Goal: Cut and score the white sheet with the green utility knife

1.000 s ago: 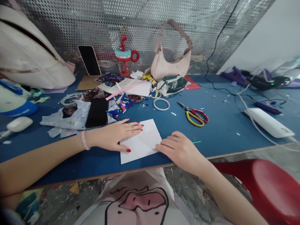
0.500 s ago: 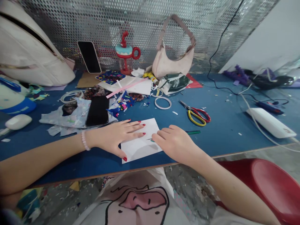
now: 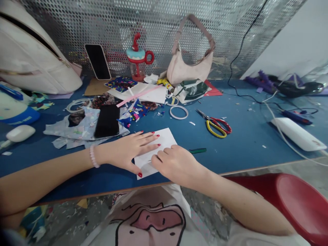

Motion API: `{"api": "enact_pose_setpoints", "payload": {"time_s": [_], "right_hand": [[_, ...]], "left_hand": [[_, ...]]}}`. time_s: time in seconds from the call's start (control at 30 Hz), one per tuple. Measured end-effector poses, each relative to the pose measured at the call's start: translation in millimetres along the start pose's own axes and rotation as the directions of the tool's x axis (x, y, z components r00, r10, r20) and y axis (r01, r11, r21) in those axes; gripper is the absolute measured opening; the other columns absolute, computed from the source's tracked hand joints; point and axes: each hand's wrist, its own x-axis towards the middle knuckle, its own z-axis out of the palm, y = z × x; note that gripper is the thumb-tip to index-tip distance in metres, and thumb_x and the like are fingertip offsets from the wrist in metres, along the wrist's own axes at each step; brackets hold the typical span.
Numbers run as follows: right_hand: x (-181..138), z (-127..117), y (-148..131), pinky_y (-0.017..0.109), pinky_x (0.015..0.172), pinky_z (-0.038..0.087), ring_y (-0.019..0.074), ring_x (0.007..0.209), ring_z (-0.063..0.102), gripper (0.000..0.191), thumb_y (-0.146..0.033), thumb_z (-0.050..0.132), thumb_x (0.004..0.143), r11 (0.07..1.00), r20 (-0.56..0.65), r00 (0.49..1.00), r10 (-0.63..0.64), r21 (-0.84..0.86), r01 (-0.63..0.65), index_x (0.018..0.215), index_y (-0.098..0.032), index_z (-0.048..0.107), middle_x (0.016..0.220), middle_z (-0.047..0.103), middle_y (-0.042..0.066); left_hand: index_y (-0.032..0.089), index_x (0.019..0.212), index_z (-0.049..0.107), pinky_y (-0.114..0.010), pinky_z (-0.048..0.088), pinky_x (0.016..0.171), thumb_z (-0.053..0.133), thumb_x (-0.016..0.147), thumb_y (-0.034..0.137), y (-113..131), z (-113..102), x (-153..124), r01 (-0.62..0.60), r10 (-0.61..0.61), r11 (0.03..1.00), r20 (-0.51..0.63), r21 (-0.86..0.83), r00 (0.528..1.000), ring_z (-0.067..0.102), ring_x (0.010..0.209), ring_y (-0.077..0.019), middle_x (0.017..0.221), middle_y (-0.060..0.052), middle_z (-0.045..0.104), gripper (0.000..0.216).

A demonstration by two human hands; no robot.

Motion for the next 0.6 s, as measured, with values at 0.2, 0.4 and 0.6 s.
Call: {"api": "enact_pose_setpoints", "payload": {"time_s": [0.2,0.4,0.6], "right_hand": [[2,2,5,0.029,0.053,0.021,0.0138,0.051,0.051,0.015,-0.003,0.049,0.077,0.999,0.054,0.997,0.046,-0.028,-0.044,0.073,-0.016,0.056,0.060,0.059,0.001],[2,-3,0,0.030,0.051,0.020,0.0138,0.049,0.050,0.016,-0.002,0.050,0.075,0.996,0.128,0.987,0.093,-0.024,-0.091,0.072,-0.017,0.056,0.059,0.058,0.001],[13,-6,-5,0.030,0.051,0.019,0.0141,0.050,0.052,0.014,-0.003,0.051,0.076,0.997,0.179,0.981,0.082,-0.015,-0.080,0.073,-0.016,0.057,0.061,0.060,0.003]], "left_hand": [[0.011,0.151,0.019,-0.047,0.014,0.117,0.048,0.078,0.076,2,0,1,0.017,-0.017,1.000,0.010,0.016,1.000,0.012,0.146,-0.0305,0.157,-0.013,0.010,0.102],[0.010,0.150,0.020,-0.048,0.014,0.117,0.048,0.079,0.074,4,1,0,0.045,-0.045,0.999,0.002,0.003,0.999,0.011,0.146,-0.0304,0.157,-0.013,0.011,0.101],[0.009,0.150,0.018,-0.049,0.015,0.116,0.054,0.076,0.072,5,2,1,0.076,-0.075,0.997,0.026,-0.016,0.997,0.011,0.146,-0.0312,0.157,-0.014,0.011,0.104]]}}
